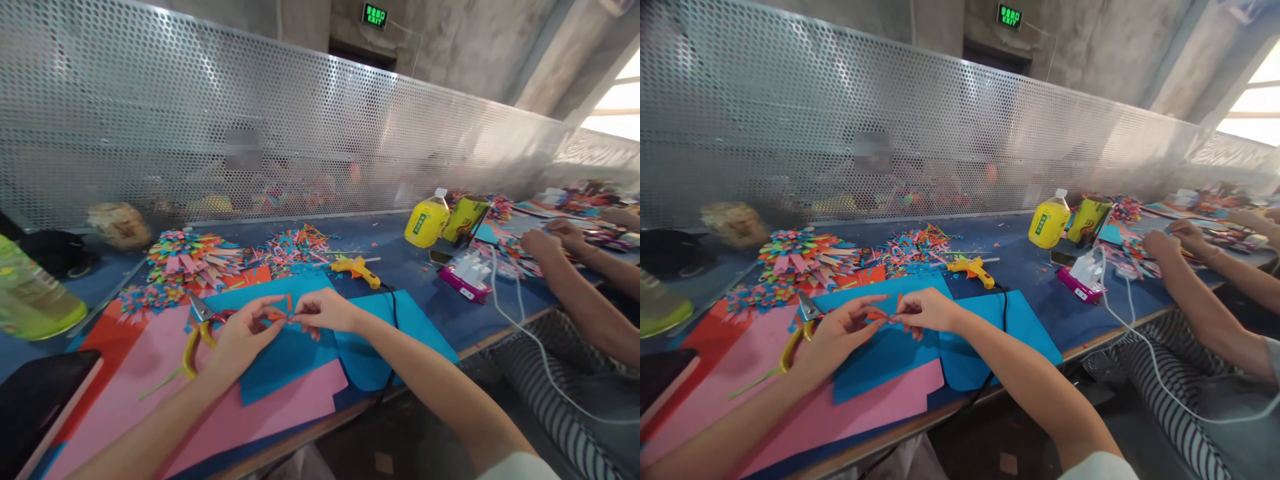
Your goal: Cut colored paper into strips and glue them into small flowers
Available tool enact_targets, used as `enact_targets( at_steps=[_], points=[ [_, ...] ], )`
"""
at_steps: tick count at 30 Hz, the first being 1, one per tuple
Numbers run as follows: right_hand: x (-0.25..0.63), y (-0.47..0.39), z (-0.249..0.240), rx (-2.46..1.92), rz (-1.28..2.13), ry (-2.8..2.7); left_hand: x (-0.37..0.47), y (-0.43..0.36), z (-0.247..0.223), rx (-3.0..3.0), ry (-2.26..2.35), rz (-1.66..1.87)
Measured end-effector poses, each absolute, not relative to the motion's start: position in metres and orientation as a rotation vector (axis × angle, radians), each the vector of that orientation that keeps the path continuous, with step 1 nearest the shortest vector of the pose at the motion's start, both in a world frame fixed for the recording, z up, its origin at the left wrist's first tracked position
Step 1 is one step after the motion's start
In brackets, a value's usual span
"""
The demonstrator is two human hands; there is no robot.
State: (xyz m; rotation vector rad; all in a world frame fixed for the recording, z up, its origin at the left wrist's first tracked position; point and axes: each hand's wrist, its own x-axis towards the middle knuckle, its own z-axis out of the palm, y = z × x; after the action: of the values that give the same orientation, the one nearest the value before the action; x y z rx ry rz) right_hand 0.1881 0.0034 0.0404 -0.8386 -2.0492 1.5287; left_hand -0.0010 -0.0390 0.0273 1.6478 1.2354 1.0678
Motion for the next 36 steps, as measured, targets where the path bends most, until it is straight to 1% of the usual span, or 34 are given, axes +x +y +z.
enact_targets(
  at_steps=[13,28,33,36],
  points=[
    [0.1881,0.0036,0.0413,-0.863,1.513,-2.043,-0.0013,-0.0391,0.031,1.557,1.207,1.024],
    [0.1864,0.0041,0.0396,-0.844,1.523,-1.999,0.0002,-0.0404,0.0334,1.554,1.221,1.062],
    [0.1906,0.0065,0.0392,-0.821,1.493,-2.048,0.0012,-0.039,0.0353,1.578,1.23,0.994],
    [0.1956,0.0109,0.0405,-0.83,1.415,-2.053,-0.0018,-0.0384,0.0332,1.71,1.297,0.945]
  ],
)
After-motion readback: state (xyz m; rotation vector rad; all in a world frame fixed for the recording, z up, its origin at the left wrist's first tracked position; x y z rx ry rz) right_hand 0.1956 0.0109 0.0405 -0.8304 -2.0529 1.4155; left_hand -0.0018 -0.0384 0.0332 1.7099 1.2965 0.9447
